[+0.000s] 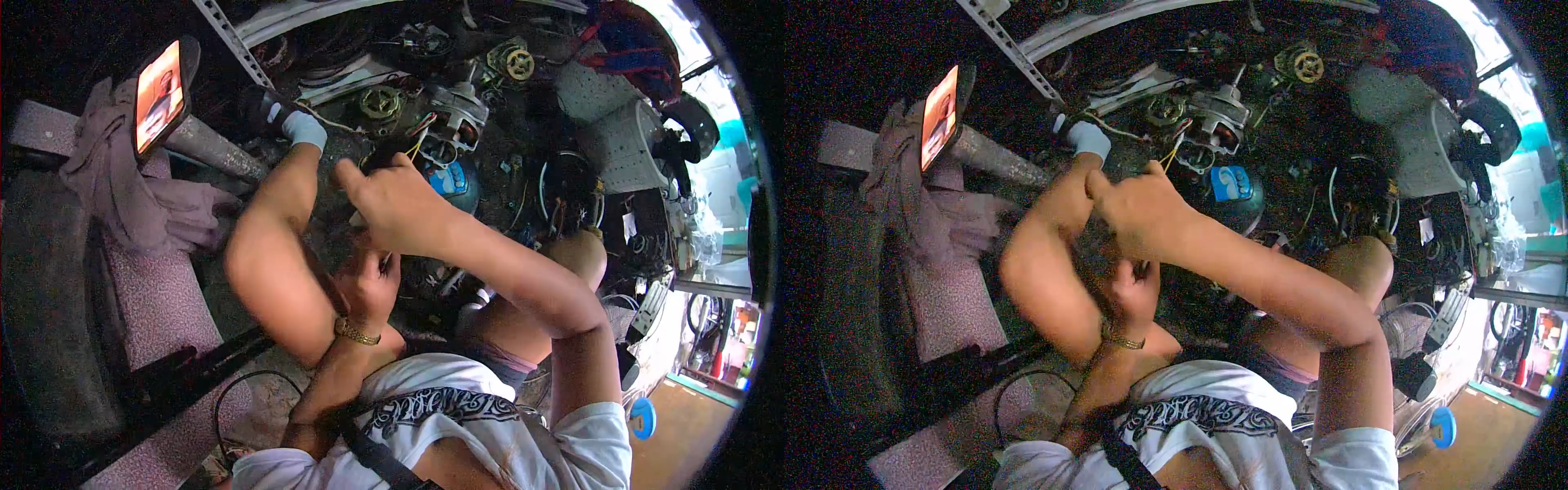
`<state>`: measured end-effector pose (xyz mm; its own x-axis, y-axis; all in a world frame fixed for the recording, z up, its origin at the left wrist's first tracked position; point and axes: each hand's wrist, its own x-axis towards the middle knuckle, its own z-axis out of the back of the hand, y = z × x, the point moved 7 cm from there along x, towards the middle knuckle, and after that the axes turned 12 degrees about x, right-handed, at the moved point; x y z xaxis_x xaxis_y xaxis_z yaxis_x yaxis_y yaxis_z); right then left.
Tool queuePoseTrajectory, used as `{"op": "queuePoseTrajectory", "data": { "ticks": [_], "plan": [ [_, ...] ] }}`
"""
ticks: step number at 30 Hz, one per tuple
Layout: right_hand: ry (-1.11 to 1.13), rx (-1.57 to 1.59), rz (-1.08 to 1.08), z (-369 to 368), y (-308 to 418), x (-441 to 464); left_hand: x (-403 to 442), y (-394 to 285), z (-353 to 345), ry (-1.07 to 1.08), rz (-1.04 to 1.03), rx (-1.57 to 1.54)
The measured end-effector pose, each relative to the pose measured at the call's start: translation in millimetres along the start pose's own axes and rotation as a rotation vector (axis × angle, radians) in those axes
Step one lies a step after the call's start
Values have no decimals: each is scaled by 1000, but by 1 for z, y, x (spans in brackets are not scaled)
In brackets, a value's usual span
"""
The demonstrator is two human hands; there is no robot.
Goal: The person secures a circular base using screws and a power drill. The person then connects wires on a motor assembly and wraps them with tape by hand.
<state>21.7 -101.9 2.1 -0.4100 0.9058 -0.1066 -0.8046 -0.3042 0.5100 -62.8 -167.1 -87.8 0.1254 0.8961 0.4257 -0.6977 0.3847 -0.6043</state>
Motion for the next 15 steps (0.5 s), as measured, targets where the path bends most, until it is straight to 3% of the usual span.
{"op": "queuePoseTrajectory", "data": {
  "ticks": [2,4,5,6,8,9,12,14,15],
  "plan": [
    [-200,226,-53,8,-9,-6,-2,-4,4,-7,-80,97],
    [-218,348,-94,14,-16,-16,-9,2,-3,115,-63,-146],
    [-275,589,-87,23,-15,-26,-7,-2,-1,117,-63,-148],
    [-330,829,-75,27,-16,-36,-4,-3,6,50,-22,-196],
    [-415,928,50,26,-11,-56,9,-8,21,-24,26,-242],
    [-432,838,120,26,-8,-69,19,-20,30,-37,-116,-143],
    [-462,656,293,8,-12,-105,12,-10,8,239,146,-567],
    [-491,516,353,-13,-26,-123,14,-11,3,316,175,-574],
    [-486,447,312,-24,-36,-128,10,-9,-1,402,327,-686]
  ]
}}
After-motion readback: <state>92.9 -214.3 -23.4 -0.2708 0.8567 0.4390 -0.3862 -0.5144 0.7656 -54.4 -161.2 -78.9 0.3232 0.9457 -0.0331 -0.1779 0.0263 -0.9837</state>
